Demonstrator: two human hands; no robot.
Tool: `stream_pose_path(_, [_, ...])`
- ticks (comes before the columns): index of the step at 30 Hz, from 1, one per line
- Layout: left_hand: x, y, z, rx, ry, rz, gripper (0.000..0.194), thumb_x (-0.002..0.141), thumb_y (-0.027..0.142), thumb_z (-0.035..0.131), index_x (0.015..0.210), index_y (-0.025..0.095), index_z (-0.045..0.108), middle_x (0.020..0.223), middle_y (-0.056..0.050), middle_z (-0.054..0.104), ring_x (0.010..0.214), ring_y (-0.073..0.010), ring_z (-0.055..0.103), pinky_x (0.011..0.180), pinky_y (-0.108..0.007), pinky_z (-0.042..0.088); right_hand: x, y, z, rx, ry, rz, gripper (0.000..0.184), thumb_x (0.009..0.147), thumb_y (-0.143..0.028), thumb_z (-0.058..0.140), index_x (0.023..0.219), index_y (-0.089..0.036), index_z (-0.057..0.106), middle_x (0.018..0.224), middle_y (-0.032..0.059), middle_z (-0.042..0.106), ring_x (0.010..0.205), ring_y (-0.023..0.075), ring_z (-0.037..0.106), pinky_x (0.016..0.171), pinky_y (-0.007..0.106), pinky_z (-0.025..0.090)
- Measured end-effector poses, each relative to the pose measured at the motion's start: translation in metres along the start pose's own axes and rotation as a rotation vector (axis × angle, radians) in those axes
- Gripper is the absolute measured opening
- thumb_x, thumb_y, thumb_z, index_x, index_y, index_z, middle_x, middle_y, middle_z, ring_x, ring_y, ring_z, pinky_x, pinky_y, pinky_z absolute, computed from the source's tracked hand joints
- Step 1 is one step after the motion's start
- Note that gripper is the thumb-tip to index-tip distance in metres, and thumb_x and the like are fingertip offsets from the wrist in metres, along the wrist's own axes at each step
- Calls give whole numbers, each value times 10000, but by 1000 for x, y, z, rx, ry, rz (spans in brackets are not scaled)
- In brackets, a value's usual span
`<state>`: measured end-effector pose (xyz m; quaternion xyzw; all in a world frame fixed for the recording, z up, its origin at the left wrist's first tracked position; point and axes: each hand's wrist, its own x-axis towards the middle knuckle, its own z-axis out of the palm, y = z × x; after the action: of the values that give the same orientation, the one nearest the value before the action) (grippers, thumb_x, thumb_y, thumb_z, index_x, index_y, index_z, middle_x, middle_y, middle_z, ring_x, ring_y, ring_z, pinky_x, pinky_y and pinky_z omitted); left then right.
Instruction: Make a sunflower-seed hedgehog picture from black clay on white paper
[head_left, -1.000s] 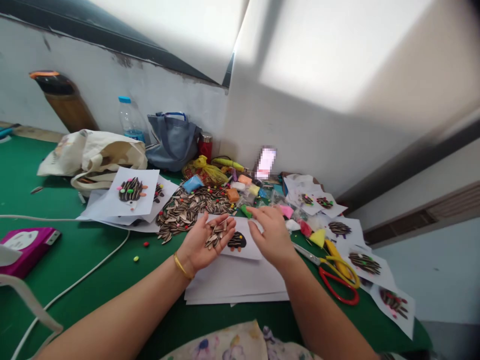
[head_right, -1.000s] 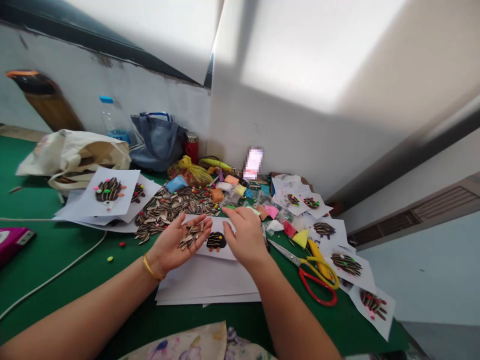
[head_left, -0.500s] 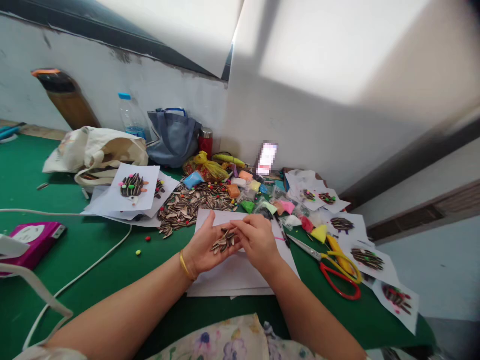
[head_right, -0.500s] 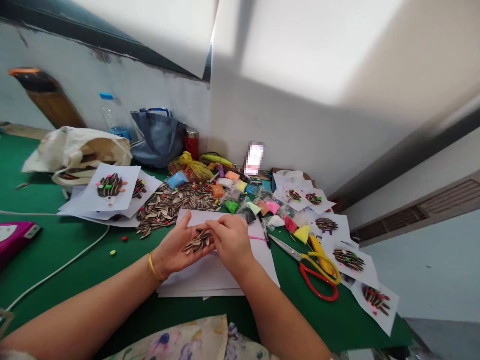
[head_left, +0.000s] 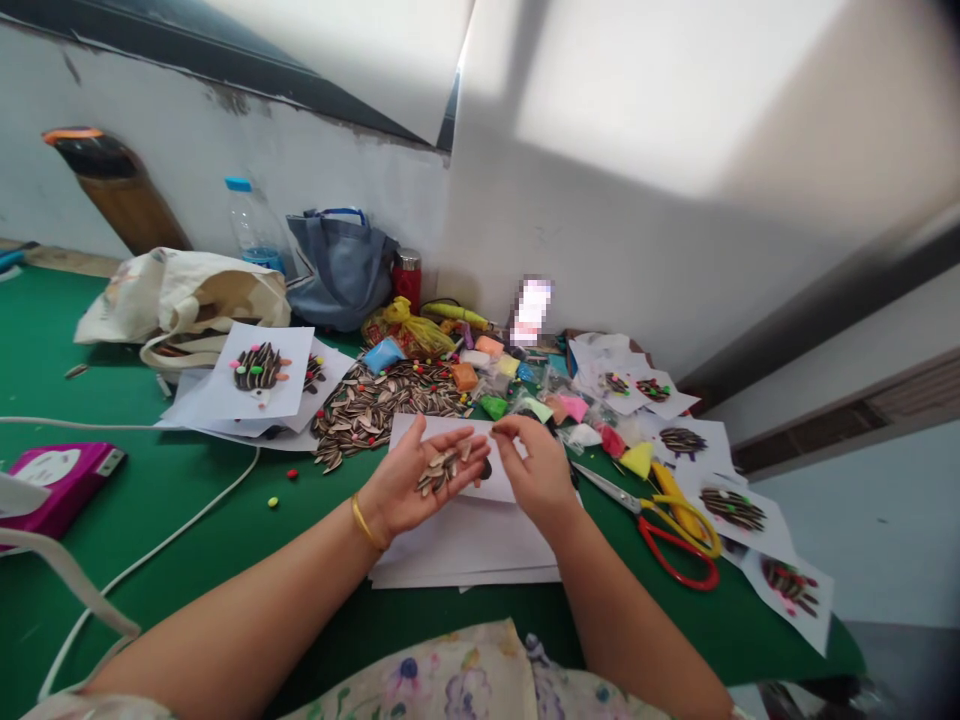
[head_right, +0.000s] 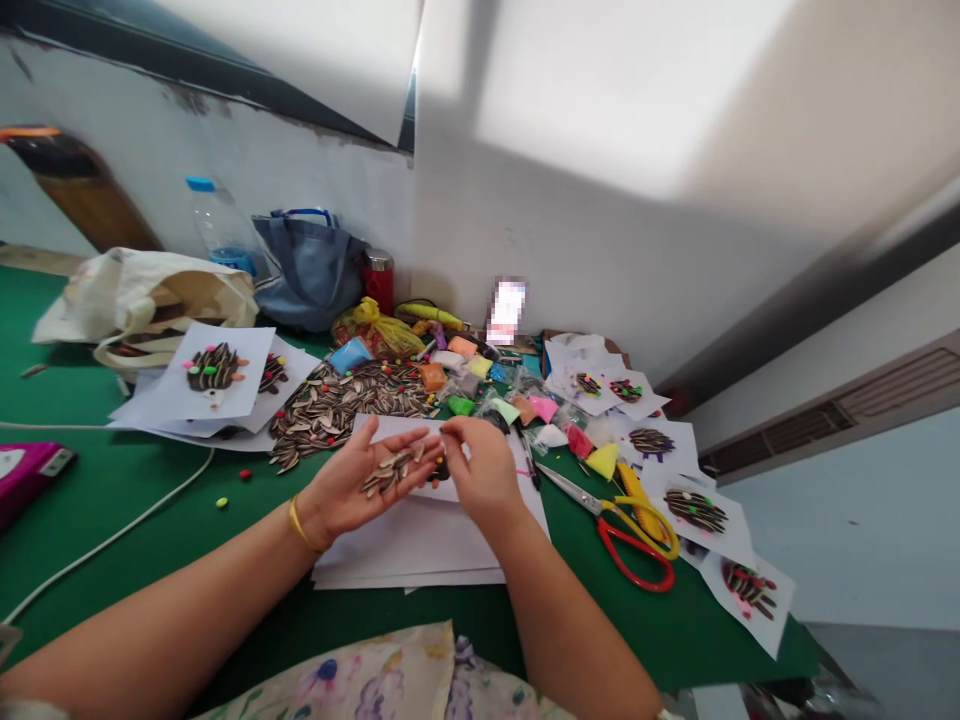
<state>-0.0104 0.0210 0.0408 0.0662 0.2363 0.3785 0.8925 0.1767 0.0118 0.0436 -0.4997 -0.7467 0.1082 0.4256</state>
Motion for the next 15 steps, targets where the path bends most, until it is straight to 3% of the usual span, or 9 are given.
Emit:
stream_pose_path(3, [5,13,-6,-51,173,174,491,958,497,335,1058,97,603,1021,-172,649,946,-237,662,733,-327,582,2,25,-4,10,-71,73,218,903,-223,480,1008,-213,671,987,49,678,934,186,599,842,316,449])
stream_pose_path(6, [11,22,-15,-90,267,205,398,964,439,363,955,113,593,797,-102,604,716,-167,648,480,-201,509,2,42,0,-11,-206,174,202,863,-212,520,973,-222,689,975,33,696,902,184,612,811,307,455])
stream_pose_path(10, [16,23,-23,-100,267,205,388,972,413,340,900,113,575,682,-40,508,575,-129,580,353,-140,353,0,48,9,-73,-292,242,141,809,-180,562,852,-225,689,875,10,694,812,175,606,741,289,445])
stream_pose_path(15, [18,22,-23,-91,279,202,396,972,425,333,901,115,568,680,-29,485,563,-118,557,354,-132,337,0,52,20,-89,-322,215,160,789,-128,560,845,-210,685,868,21,688,832,173,598,768,284,437])
